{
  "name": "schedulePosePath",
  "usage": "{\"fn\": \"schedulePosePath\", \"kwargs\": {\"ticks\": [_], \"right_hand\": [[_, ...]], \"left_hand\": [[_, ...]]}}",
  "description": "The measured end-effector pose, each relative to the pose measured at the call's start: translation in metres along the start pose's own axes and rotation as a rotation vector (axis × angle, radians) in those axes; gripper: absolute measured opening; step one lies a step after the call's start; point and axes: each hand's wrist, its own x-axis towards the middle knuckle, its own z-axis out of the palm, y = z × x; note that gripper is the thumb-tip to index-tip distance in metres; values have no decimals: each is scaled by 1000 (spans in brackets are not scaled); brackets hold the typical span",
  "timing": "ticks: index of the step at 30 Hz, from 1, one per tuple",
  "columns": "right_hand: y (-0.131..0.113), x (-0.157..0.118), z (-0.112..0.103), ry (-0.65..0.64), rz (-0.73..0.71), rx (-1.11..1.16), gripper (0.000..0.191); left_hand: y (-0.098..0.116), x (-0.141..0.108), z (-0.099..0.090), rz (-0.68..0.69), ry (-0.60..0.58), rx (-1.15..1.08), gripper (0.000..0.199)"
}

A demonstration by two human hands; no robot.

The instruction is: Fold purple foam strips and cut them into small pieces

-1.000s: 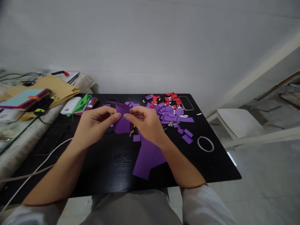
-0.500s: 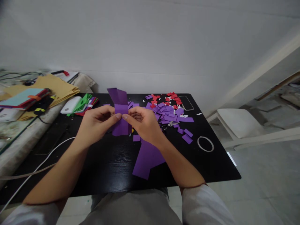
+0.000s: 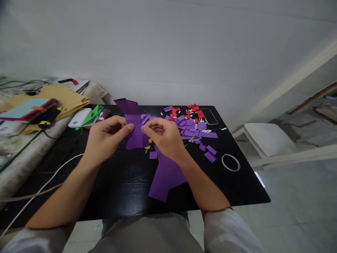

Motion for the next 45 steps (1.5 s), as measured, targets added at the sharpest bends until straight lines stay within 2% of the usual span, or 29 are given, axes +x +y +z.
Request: {"fn": "schedulePosePath", "kwargs": {"ticks": [4,6,9,12,19,24,29,40,45], "right_hand": [[-6,0,-9,-23,23,-14,21],[-7,0,-10,8,-2,5,20],[-5,0,-6,40,-32,15,23],[1,0,1,-1,-17,5,34],[6,2,3,17,-39,12,28],[5,1,3,50,-36,-35,30],[4,0,4,-17,-25,31,30],[2,1,1,-6,16,34,28],[0,3,-3,47,3,-28,29]], "left_hand": [[3,3,-5,29,53,41,15],[3,3,-5,31,55,42,16],[2,1,-3,20,25,26,15],[0,-1,2,-6,-19,-3,17],[-3,0,-2,-76,-85,7,21],[-3,0,-4,-55,-90,46,22],[-1,0,-3,-47,-106,51,21],[3,5,-19,-74,-287,159,23],[0,7,-29,-19,-285,267,20]]}}
